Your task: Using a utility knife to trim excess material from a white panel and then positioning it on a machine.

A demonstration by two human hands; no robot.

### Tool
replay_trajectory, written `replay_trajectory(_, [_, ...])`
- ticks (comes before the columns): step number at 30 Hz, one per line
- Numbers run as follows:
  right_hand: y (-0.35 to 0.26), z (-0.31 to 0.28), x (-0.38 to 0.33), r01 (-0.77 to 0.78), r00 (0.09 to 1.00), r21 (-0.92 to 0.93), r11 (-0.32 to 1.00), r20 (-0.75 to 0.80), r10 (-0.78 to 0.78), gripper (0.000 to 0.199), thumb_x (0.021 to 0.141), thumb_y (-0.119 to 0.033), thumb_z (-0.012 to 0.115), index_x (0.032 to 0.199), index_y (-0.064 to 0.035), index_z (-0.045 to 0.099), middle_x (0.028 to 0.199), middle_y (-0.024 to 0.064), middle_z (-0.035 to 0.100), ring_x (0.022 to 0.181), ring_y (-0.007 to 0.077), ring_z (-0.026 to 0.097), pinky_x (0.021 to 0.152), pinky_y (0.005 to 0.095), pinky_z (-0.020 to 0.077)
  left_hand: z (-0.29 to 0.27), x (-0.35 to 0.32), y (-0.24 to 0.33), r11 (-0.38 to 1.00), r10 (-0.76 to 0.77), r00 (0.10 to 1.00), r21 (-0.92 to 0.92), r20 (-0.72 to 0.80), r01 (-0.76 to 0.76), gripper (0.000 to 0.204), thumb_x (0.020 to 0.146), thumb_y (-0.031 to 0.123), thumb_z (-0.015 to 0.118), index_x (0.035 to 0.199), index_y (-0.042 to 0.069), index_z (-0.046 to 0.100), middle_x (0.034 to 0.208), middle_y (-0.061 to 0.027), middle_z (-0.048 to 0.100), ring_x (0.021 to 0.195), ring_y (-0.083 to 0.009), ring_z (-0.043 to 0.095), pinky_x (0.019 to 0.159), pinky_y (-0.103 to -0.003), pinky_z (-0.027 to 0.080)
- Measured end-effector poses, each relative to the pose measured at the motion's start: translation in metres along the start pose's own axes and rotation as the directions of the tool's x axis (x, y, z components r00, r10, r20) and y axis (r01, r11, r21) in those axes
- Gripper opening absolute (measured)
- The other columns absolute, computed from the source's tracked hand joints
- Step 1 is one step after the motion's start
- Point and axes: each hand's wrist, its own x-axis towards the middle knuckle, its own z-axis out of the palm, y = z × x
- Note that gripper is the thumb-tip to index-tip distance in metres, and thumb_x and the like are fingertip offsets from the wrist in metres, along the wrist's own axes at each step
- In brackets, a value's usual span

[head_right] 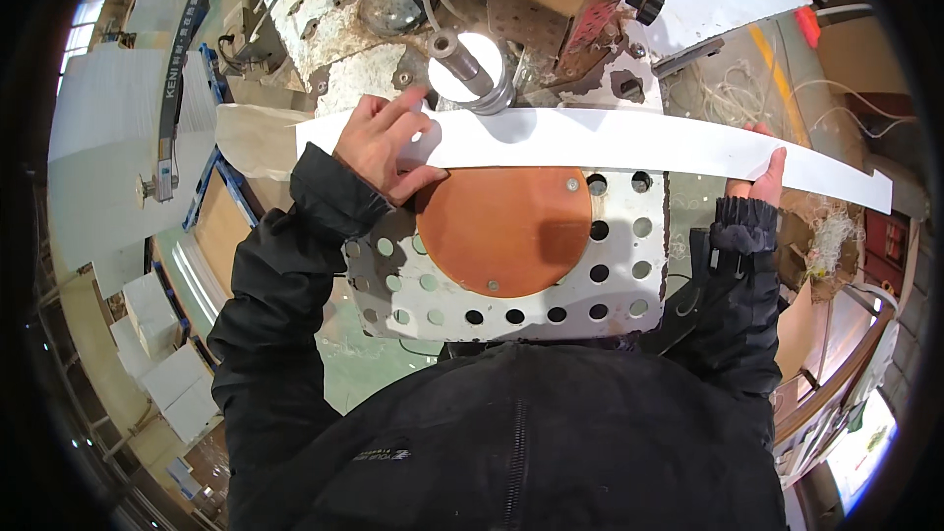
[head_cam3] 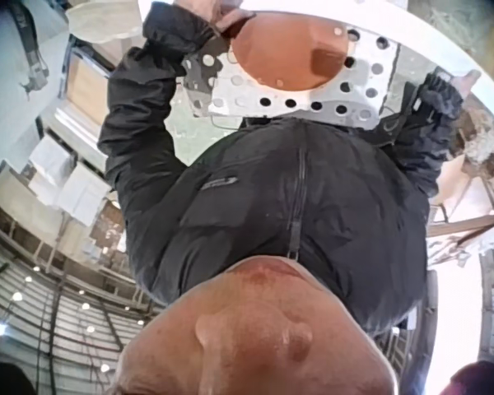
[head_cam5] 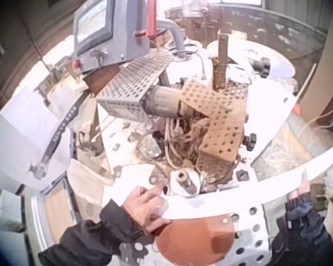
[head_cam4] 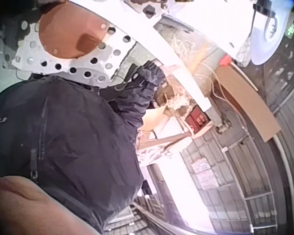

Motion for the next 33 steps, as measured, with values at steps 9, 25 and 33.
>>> replay_trajectory(9, [0.010, 0.013, -0.023, -0.083, 0.995, 0.030, 0.996, 0.048, 0.082, 0.047, 0.103, -0.028, 0.046, 0.135, 0.0062, 0.046, 0.133, 0.0167, 0.055, 0.123, 0.0284, 0.052, 0.111, 0.0427, 0.0380, -0.012, 0.001, -0.024, 0.993, 0.111, 0.990, -0.049, 0.091, -0.107, 0.052, 0.061, 0.028, 0.088, 0.095, 0.005, 0.055, 0.121, -0.0156, 0.057, 0.106, -0.0397, 0.052, 0.092, -0.046, 0.044])
replay_trajectory(25, [-0.060, -0.008, -0.062, -0.301, 0.620, -0.883, 0.361, 0.106, 0.778, 0.029, 0.092, -0.035, 0.067, 0.089, -0.0067, 0.066, 0.085, 0.0035, 0.066, 0.071, 0.0163, 0.063, 0.065, 0.0286, 0.0500, -0.028, -0.020, -0.046, 0.993, 0.096, 0.989, 0.051, 0.114, -0.103, 0.067, 0.063, 0.029, 0.086, 0.116, 0.005, 0.054, 0.093, -0.0088, 0.057, 0.103, -0.0364, 0.052, 0.085, -0.045, 0.045])
replay_trajectory(33, [-0.054, 0.034, -0.075, 0.937, 0.143, -0.087, -0.338, 0.979, 0.145, 0.054, 0.078, -0.032, 0.077, 0.120, -0.0022, 0.059, 0.120, 0.0185, 0.057, 0.109, 0.0352, 0.054, 0.094, 0.0424, 0.0436, -0.037, -0.030, -0.061, 0.984, 0.149, 0.977, 0.073, 0.155, -0.162, 0.046, 0.067, 0.023, 0.084, 0.096, 0.005, 0.053, 0.121, -0.0119, 0.063, 0.105, -0.0372, 0.052, 0.092, -0.048, 0.045])
